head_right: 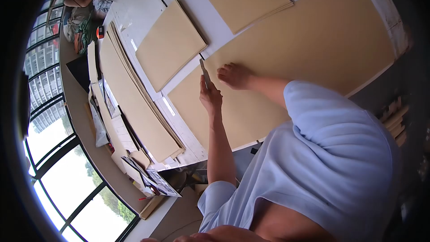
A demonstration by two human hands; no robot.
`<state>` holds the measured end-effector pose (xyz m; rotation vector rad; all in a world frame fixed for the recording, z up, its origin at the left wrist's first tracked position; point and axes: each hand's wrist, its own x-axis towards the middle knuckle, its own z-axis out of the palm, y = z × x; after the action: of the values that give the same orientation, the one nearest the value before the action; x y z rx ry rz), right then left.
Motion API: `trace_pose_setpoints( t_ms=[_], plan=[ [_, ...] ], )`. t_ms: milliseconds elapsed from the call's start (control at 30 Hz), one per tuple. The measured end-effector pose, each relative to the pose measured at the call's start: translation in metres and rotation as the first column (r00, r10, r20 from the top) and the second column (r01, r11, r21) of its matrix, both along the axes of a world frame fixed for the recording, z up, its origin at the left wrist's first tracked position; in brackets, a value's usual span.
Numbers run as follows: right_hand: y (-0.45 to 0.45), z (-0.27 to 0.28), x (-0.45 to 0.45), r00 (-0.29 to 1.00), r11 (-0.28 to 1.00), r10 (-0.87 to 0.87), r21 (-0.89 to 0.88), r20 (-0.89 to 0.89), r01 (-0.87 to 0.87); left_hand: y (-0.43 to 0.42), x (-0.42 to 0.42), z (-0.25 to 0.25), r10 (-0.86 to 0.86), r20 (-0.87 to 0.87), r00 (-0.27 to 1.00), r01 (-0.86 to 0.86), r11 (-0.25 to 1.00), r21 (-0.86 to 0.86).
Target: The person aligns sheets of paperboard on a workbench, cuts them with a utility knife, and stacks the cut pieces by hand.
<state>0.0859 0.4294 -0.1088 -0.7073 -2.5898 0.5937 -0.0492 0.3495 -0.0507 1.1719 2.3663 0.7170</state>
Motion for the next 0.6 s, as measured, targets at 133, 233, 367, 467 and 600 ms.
trace_pose_setpoints(
  t_ms=[133,233,367,467,600],
  plan=[
    [-0.004,-0.001,-0.003,0.999,0.999,-0.034,-0.011,-0.013,0.034,0.013,0.002,-0.003,-0.096,-0.162,0.982,0.106,0.993,0.053],
    [0.0,0.002,-0.001,0.999,0.999,-0.042,-0.014,-0.03,0.041,0.022,0.013,0.016,-0.155,-0.271,0.95,0.157,0.988,-0.013],
    [-0.002,0.006,0.003,0.998,0.999,-0.046,-0.012,-0.034,0.045,0.036,0.025,0.038,-0.233,-0.267,0.935,0.159,0.949,-0.271],
    [-0.002,0.008,-0.001,0.998,0.995,-0.058,-0.078,0.012,0.059,0.041,0.022,0.032,-0.259,-0.147,0.955,0.193,0.914,-0.356],
    [-0.001,0.004,-0.004,0.999,0.994,-0.027,-0.105,-0.034,0.023,0.046,0.022,0.03,-0.245,-0.141,0.959,0.169,0.897,-0.408]
  ],
)
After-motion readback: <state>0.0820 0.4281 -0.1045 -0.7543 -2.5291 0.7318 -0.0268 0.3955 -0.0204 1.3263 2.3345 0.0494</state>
